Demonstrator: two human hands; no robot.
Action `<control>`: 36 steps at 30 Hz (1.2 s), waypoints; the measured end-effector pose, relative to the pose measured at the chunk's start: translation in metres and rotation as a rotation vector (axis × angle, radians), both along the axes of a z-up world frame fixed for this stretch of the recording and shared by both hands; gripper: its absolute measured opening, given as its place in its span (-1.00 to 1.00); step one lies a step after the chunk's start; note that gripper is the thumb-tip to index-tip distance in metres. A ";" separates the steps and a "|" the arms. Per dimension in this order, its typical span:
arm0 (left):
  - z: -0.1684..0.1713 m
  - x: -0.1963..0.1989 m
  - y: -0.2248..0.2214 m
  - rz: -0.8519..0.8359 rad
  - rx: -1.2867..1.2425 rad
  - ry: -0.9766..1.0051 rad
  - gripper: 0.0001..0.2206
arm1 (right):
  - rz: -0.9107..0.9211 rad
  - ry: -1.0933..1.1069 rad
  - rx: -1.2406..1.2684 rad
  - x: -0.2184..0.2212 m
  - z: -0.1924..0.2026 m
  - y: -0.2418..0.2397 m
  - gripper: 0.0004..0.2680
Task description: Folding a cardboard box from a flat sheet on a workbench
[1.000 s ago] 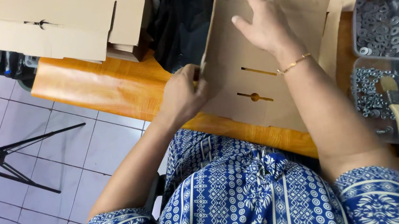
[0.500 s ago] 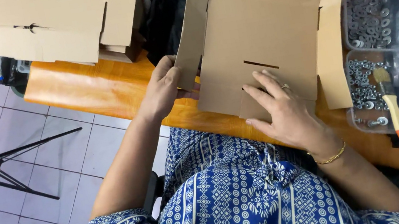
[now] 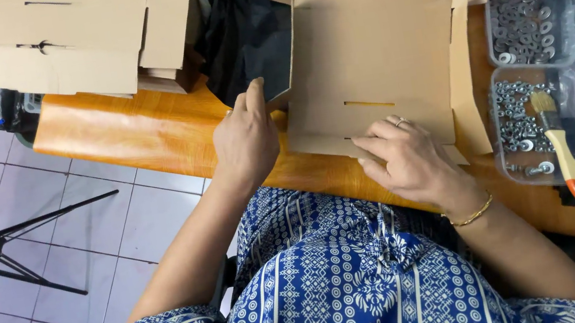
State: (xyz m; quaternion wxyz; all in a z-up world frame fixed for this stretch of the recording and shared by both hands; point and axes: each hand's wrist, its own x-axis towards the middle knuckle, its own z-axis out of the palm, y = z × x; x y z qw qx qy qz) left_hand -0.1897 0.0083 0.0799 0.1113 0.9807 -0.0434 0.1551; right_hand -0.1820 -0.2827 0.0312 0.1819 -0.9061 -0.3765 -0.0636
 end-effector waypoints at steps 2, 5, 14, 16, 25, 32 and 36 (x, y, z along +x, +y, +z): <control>-0.013 0.007 0.001 -0.079 0.040 -0.152 -0.52 | 0.022 0.147 0.049 0.010 0.014 0.000 -0.80; 0.007 0.000 -0.008 -0.267 -0.018 -0.298 -0.53 | 0.034 0.391 0.061 0.026 0.040 -0.004 -0.79; -0.016 0.016 -0.043 -0.660 -0.157 -0.137 -0.54 | -0.101 0.728 -0.066 0.074 0.037 -0.010 -0.69; -0.038 0.029 -0.052 -0.639 -0.076 -0.086 -0.44 | -0.139 0.770 -0.059 0.087 0.013 -0.015 -0.67; -0.069 0.059 -0.069 -0.469 0.052 -0.071 -0.68 | -0.255 0.558 -0.129 0.069 0.061 -0.049 -0.70; -0.065 0.060 -0.071 -0.460 0.052 -0.023 -0.64 | -0.405 0.582 0.207 0.052 0.041 -0.105 -0.83; -0.073 0.061 -0.073 -0.414 0.063 0.077 -0.52 | -0.468 0.163 -0.121 0.052 0.008 -0.100 -0.78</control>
